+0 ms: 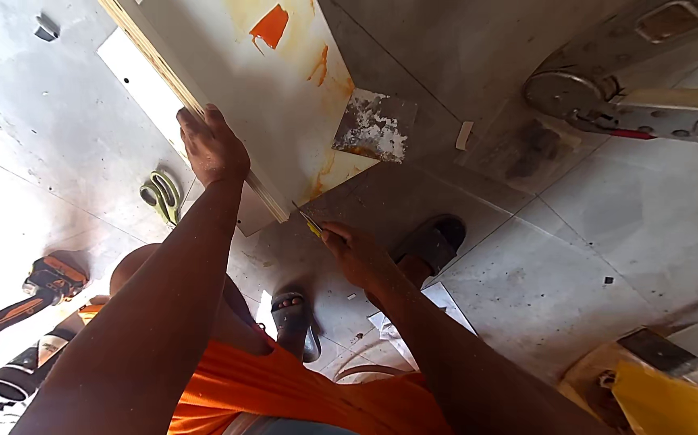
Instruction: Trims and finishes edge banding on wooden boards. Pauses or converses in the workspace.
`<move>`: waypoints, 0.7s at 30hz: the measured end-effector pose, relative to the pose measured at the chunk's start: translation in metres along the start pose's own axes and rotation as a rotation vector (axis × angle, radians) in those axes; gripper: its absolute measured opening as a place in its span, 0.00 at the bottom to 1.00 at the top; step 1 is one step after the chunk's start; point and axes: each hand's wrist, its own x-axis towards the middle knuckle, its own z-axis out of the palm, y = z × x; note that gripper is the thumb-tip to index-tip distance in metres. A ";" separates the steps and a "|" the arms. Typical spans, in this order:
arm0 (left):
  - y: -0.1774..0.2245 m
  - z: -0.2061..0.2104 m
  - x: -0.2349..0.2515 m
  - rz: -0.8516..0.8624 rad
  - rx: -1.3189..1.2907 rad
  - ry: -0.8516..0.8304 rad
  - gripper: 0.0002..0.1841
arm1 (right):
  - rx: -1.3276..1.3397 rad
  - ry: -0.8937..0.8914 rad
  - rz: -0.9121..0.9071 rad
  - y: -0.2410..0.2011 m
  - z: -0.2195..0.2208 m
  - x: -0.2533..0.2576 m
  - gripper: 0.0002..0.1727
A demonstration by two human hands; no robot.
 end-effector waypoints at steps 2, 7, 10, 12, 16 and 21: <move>-0.002 0.000 -0.001 -0.007 0.006 0.002 0.27 | 0.003 0.023 -0.055 -0.012 0.001 0.006 0.23; 0.000 0.001 0.000 0.003 0.015 0.016 0.26 | 0.018 0.017 -0.071 0.003 0.016 0.016 0.23; -0.001 0.002 -0.001 -0.002 0.016 0.005 0.27 | 0.014 -0.038 0.027 0.019 0.013 0.002 0.23; -0.001 0.001 -0.002 -0.013 0.017 0.002 0.27 | 0.002 -0.039 0.040 0.017 0.006 -0.004 0.24; 0.000 0.001 0.000 -0.015 0.019 0.001 0.27 | 0.012 0.022 -0.046 0.000 0.001 0.003 0.23; 0.002 0.001 0.000 -0.006 0.019 0.016 0.26 | 0.046 0.059 -0.116 -0.010 0.013 0.024 0.23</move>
